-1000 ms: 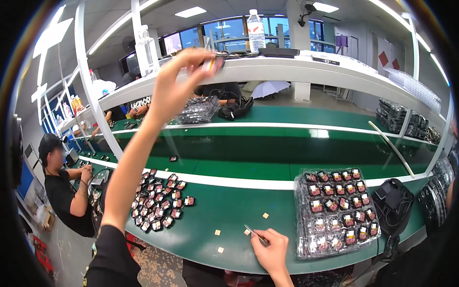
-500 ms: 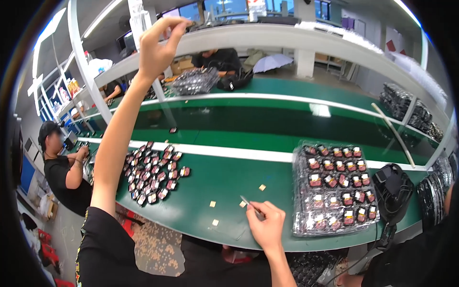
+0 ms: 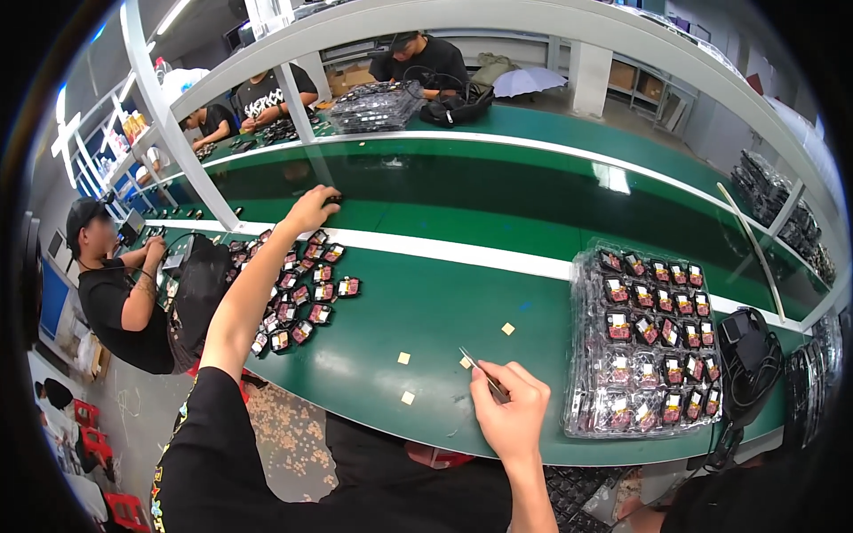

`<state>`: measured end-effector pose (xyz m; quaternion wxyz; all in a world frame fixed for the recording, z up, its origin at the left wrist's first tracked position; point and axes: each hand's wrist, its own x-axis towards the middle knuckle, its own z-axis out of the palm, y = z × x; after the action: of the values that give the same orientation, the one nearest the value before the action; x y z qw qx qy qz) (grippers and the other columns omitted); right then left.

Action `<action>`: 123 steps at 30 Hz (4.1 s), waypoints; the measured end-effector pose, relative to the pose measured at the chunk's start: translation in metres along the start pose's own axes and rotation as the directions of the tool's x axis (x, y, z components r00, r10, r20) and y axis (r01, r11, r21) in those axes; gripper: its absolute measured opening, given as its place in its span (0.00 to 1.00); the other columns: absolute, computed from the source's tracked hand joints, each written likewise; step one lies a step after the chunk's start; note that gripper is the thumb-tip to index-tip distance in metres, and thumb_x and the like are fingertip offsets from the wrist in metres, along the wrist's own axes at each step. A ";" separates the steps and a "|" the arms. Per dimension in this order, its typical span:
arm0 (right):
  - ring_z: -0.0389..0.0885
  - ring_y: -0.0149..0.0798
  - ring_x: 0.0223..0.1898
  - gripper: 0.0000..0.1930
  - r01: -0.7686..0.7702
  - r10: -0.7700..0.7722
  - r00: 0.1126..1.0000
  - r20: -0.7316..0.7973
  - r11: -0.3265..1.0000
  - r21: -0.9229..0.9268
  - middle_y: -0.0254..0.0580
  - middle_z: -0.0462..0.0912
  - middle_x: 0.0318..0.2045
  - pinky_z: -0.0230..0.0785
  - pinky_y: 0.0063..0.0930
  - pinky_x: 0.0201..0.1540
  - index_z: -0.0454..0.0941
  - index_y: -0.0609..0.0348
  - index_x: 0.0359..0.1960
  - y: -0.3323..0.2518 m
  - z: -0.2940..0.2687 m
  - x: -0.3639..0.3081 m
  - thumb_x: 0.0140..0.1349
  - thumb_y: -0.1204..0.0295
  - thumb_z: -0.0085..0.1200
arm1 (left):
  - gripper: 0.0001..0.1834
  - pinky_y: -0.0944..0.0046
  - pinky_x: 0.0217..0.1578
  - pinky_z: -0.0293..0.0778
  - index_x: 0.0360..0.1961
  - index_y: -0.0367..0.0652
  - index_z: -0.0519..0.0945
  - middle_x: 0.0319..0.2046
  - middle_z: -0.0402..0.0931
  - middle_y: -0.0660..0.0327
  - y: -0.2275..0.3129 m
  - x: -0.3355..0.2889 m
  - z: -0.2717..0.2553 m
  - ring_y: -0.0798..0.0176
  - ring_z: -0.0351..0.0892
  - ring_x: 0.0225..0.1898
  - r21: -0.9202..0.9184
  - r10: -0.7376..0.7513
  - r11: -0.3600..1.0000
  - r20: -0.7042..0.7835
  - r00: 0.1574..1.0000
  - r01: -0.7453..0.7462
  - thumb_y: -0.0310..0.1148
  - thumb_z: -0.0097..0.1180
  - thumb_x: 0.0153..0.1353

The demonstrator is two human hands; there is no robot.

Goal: Assembling the internal components of electronic wristwatches at a factory workbench.

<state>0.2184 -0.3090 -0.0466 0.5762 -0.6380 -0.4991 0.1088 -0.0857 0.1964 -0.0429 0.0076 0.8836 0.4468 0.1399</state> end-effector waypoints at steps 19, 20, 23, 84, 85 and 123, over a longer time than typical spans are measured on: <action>0.72 0.25 0.19 0.06 -0.014 0.016 1.000 0.019 0.992 -0.124 0.36 0.78 0.21 0.60 0.25 0.23 0.92 0.68 0.41 -0.002 0.002 0.005 0.63 0.81 0.72 | 0.27 0.54 0.42 0.78 0.46 0.43 0.86 0.38 0.81 0.59 0.280 -0.170 -0.027 0.53 0.84 0.40 -0.250 0.694 0.681 -0.079 0.715 -0.688 0.53 0.80 0.57; 0.72 0.25 0.19 0.06 -0.016 0.017 1.000 0.012 0.992 -0.126 0.35 0.78 0.21 0.59 0.25 0.23 0.92 0.68 0.41 0.000 0.002 0.004 0.63 0.81 0.72 | 0.31 0.53 0.41 0.77 0.45 0.43 0.86 0.38 0.81 0.59 0.281 -0.170 -0.027 0.52 0.84 0.39 -0.291 0.688 0.677 -0.079 0.722 -0.676 0.56 0.82 0.54; 0.69 0.22 0.19 0.06 -0.063 0.061 0.998 -0.025 0.991 -0.119 0.33 0.77 0.20 0.56 0.23 0.23 0.92 0.68 0.41 -0.001 0.002 0.007 0.64 0.80 0.72 | 0.34 0.55 0.42 0.78 0.44 0.42 0.84 0.40 0.82 0.58 0.276 -0.167 -0.021 0.52 0.84 0.40 -0.390 0.662 0.669 -0.075 0.746 -0.633 0.53 0.88 0.45; 0.65 0.19 0.19 0.16 0.165 -0.133 0.980 0.151 0.961 -0.221 0.31 0.80 0.24 0.51 0.20 0.22 0.94 0.64 0.43 0.012 0.007 0.001 0.52 0.89 0.72 | 0.34 0.65 0.36 0.62 0.51 0.37 0.91 0.31 0.81 0.65 0.274 -0.163 -0.002 0.68 0.65 0.28 -0.695 0.692 0.533 0.031 0.721 -0.482 0.43 0.87 0.44; 0.66 0.19 0.19 0.15 0.193 -0.159 0.974 0.159 0.954 -0.230 0.31 0.80 0.24 0.51 0.19 0.22 0.94 0.65 0.43 0.013 0.008 0.002 0.53 0.89 0.72 | 0.34 0.65 0.36 0.62 0.51 0.37 0.91 0.31 0.81 0.65 0.274 -0.163 -0.002 0.68 0.65 0.28 -0.696 0.691 0.535 0.033 0.722 -0.480 0.43 0.87 0.44; 0.73 0.24 0.20 0.10 0.022 0.007 0.962 0.274 0.995 -0.100 0.35 0.82 0.22 0.58 0.21 0.24 0.94 0.67 0.38 0.009 0.000 0.000 0.55 0.88 0.69 | 0.33 0.63 0.40 0.64 0.48 0.35 0.92 0.37 0.89 0.59 0.266 -0.154 -0.005 0.64 0.81 0.35 -0.698 0.819 0.440 0.053 0.572 -0.565 0.49 0.84 0.47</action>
<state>0.2237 -0.3074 -0.0540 0.4688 -0.6436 -0.5812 0.1681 0.0364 -0.0856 -0.0386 0.3209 0.9416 -0.0481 0.0898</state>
